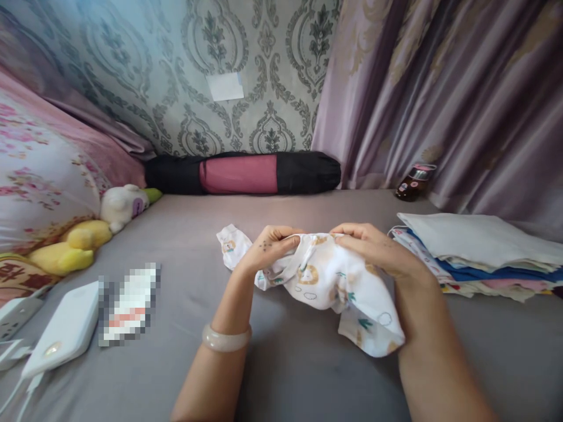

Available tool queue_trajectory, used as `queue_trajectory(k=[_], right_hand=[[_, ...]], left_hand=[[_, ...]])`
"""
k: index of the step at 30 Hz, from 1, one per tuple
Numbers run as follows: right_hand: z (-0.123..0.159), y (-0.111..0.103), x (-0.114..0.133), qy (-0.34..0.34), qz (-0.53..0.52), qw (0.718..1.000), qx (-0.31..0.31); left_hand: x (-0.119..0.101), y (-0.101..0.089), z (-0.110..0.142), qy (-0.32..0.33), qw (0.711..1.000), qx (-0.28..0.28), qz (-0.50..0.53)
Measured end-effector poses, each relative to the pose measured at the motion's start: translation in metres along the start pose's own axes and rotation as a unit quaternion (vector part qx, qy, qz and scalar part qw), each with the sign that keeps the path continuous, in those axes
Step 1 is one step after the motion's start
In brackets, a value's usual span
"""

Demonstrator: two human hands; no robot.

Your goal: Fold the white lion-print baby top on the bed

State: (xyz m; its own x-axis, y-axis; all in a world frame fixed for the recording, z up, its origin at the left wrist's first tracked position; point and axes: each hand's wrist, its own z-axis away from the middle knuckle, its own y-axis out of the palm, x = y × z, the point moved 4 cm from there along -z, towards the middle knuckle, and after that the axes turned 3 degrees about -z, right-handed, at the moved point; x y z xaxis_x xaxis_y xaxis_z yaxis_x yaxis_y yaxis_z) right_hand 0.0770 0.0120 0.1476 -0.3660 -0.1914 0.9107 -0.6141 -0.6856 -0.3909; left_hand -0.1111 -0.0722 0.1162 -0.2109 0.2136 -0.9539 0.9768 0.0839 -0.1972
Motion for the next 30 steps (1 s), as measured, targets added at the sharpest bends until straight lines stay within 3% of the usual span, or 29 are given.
queue_trajectory(k=[3,5,9,12,19,24,28,30], right_hand=[[-0.014,0.000,-0.013,-0.049,0.128,0.990,-0.041],[-0.019,0.007,-0.015,-0.083,0.146,0.985,-0.032],[-0.023,0.026,-0.010,-0.125,0.127,0.983,0.040],[-0.027,0.027,-0.014,-0.106,0.146,0.983,0.036],[-0.035,-0.005,-0.039,-0.061,0.149,0.986,-0.054],[-0.040,-0.021,-0.052,-0.046,0.123,0.986,-0.099],[-0.043,-0.030,-0.067,-0.035,0.072,0.989,-0.121],[-0.043,-0.036,-0.074,-0.020,0.051,0.988,-0.145]], left_hand=[[0.027,0.011,-0.007,-0.051,0.999,0.020,0.000],[0.037,0.018,-0.009,-0.069,0.997,0.033,0.001],[0.040,0.020,-0.009,-0.082,0.996,0.035,-0.019],[0.038,0.015,-0.009,-0.082,0.996,0.017,-0.033],[0.042,-0.007,-0.003,-0.139,0.990,-0.027,-0.013],[0.041,-0.021,0.002,-0.135,0.989,-0.064,-0.017],[0.034,-0.022,0.003,-0.109,0.988,-0.030,-0.104],[0.025,-0.023,0.001,-0.070,0.979,-0.064,-0.178]])
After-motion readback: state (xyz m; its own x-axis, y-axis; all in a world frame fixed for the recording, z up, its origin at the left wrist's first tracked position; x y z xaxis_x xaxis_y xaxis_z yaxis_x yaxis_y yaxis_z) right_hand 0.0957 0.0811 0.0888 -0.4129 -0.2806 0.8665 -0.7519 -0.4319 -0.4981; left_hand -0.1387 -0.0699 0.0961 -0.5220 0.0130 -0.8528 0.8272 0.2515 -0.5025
